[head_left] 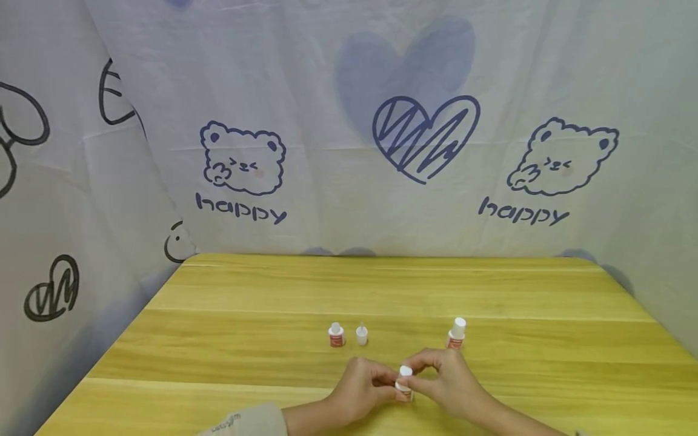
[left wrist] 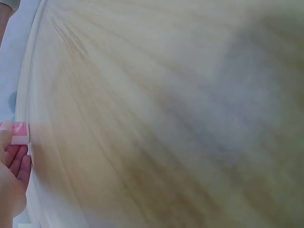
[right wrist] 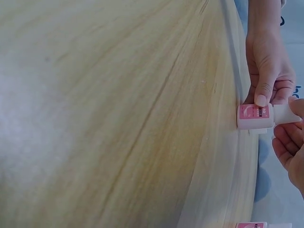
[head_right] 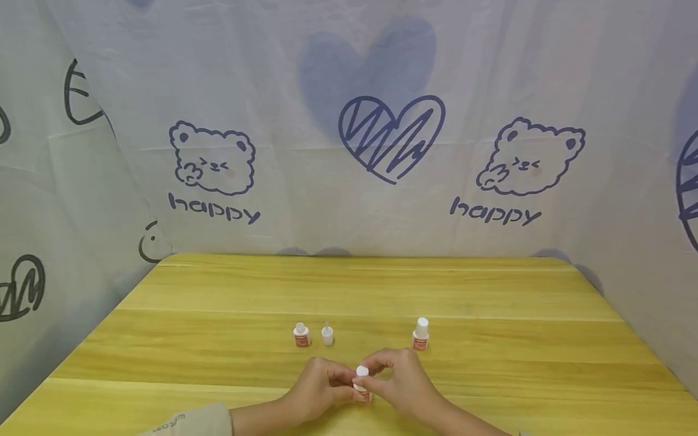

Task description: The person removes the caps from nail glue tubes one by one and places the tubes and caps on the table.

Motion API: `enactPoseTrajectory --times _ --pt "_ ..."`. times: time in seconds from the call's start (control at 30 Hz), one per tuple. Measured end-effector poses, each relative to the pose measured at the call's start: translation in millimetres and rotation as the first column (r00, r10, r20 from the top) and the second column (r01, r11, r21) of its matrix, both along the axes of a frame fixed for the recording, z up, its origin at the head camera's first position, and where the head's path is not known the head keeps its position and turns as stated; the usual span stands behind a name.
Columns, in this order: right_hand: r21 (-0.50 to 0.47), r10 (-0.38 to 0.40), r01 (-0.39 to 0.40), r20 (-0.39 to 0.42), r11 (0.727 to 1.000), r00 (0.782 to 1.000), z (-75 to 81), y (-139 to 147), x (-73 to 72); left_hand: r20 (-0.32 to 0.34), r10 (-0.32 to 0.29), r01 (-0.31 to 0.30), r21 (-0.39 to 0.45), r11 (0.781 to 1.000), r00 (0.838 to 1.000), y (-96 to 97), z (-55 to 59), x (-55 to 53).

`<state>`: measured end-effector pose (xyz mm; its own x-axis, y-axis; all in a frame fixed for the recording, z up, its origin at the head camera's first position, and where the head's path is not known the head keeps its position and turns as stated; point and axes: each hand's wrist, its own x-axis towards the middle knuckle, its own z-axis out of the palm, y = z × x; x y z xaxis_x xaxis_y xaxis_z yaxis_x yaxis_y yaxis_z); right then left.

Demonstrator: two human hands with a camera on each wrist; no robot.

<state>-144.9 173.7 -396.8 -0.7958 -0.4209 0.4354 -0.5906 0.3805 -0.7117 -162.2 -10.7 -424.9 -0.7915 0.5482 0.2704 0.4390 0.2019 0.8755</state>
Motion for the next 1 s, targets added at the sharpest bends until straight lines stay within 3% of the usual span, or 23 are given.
enactPoseTrajectory --times 0.53,0.73,1.0 --pt "0.009 0.094 -0.094 -0.034 0.996 0.995 -4.2 4.4 -4.3 0.021 0.008 -0.008 0.003 1.0 1.0 0.6 -2.6 1.4" --pt "0.009 0.141 -0.141 0.008 0.99 0.99 -2.1 5.9 -5.2 0.012 0.018 -0.018 0.005 1.0 1.0 0.2 -1.3 2.3" --pt "-0.031 0.089 -0.09 -0.038 0.995 0.995 -6.1 3.5 -4.8 -0.023 0.02 -0.02 -0.009 1.0 1.0 -1.3 0.2 1.5"
